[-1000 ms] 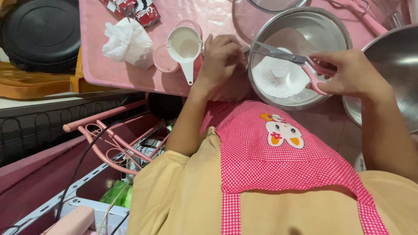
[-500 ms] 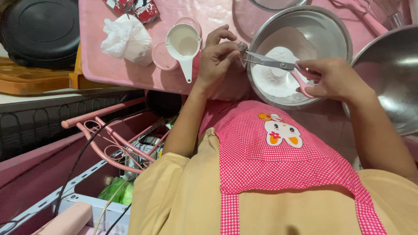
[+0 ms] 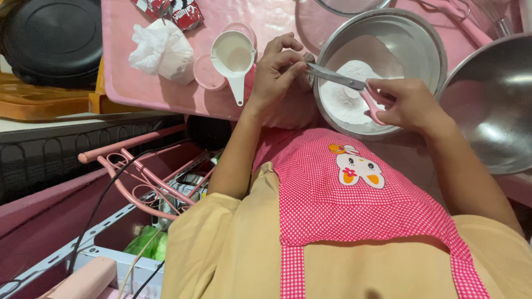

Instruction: The person cuts open a plastic bag of cocoa powder with scissors, pours the powder into a measuring cup, and then sifts it into a metal bowl. The person shakes the sieve to pass the powder through and uses a hand to push remaining clumps through the mesh.

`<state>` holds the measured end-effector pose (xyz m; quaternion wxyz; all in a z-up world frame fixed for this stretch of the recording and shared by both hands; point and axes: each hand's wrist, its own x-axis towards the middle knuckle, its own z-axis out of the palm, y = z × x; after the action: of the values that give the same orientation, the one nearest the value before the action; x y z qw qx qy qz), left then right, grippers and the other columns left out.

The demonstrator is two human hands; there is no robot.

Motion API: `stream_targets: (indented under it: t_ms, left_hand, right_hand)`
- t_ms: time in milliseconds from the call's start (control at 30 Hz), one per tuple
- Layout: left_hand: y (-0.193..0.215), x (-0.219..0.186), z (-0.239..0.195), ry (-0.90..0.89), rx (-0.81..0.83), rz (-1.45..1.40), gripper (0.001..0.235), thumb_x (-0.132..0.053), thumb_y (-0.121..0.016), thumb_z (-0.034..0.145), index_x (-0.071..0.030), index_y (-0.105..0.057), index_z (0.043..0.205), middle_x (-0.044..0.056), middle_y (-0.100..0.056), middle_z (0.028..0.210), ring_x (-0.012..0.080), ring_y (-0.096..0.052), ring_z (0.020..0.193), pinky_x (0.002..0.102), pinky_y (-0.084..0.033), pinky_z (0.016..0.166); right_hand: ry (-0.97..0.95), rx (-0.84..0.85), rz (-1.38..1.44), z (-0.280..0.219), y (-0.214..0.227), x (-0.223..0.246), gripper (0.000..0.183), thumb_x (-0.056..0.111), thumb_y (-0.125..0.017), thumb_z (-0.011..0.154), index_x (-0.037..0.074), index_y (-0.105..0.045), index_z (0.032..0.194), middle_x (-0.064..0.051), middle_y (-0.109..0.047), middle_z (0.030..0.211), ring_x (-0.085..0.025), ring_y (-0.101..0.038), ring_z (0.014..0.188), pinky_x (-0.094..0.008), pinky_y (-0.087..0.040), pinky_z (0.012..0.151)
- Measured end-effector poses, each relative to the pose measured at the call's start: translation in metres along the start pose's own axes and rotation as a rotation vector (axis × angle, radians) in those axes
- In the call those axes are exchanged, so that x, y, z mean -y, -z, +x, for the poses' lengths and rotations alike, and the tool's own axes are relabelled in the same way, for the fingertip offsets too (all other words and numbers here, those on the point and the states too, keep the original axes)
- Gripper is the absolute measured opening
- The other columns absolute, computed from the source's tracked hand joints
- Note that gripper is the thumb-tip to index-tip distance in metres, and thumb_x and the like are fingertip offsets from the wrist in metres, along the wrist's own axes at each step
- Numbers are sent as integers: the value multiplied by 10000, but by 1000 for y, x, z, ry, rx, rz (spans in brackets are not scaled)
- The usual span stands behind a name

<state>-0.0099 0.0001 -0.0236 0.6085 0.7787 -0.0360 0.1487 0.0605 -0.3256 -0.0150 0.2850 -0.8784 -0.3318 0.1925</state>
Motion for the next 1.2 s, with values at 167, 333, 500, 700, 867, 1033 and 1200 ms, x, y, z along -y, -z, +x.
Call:
stream_targets:
  t_ms: [167, 333, 500, 700, 867, 1033, 1200]
  left_hand:
    - [1, -2, 0, -1, -36, 17, 69, -163, -712, 938, -99, -716, 910, 31, -601, 1144, 312, -491, 1335, 447, -449, 1116]
    - [1, -7, 2, 36, -22, 40, 65, -132, -713, 927, -109, -722, 867, 23, -585, 1141, 302, -480, 1347, 421, -459, 1097]
    - [5, -3, 6, -121, 5, 140, 100, -175, -716, 944, -75, -718, 935, 52, -624, 1101, 232, -584, 1080, 374, -477, 962]
    - [24, -21, 8, -64, 139, 177, 841, -94, -888, 888, -248, -364, 1528, 60, -762, 1115, 159, -774, 1004, 305, -699, 938]
    - [27, -21, 15, -68, 184, 310, 632, -213, -925, 850, -173, -544, 1353, 51, -743, 987, 186, -706, 846, 314, -588, 759]
    - [23, -14, 21, -97, 156, 427, 161, 2, -731, 782, -134, -722, 868, 2, -699, 828, 231, -596, 786, 351, -450, 648]
    - [24, -16, 28, -78, 296, 495, 110, -102, -755, 812, -160, -763, 905, -31, -698, 869, 237, -618, 862, 386, -485, 690]
  right_hand:
    - [123, -73, 103, -6, 1, -13, 602, 78, -887, 727, -7, -735, 1303, -150, -751, 1047, -165, -667, 901, -266, -521, 785]
    - [23, 18, 34, -5, -7, -9, 636, 63, -828, 706, 58, -728, 1335, -129, -761, 1099, -203, -690, 919, -309, -479, 807]
    - [186, -172, 238, -10, -6, 9, 350, -61, -833, 865, -118, -739, 1198, -129, -697, 884, -103, -616, 859, -203, -549, 779]
    - [165, -133, -78, -9, 0, -26, 698, 209, -886, 680, 14, -737, 1333, -109, -766, 1147, -212, -693, 899, -319, -502, 785]
    - [175, -134, -156, -2, 27, -2, 615, 217, -876, 746, 14, -745, 1311, -90, -748, 996, -203, -681, 808, -321, -525, 748]
    - [114, 16, -241, 10, 49, 17, 672, 298, -850, 713, 92, -715, 1338, -35, -757, 1089, -216, -717, 965, -368, -545, 819]
    - [294, -34, -372, 31, 43, 7, 806, 413, -891, 641, 129, -656, 1357, -24, -689, 1037, -283, -674, 958, -405, -490, 751]
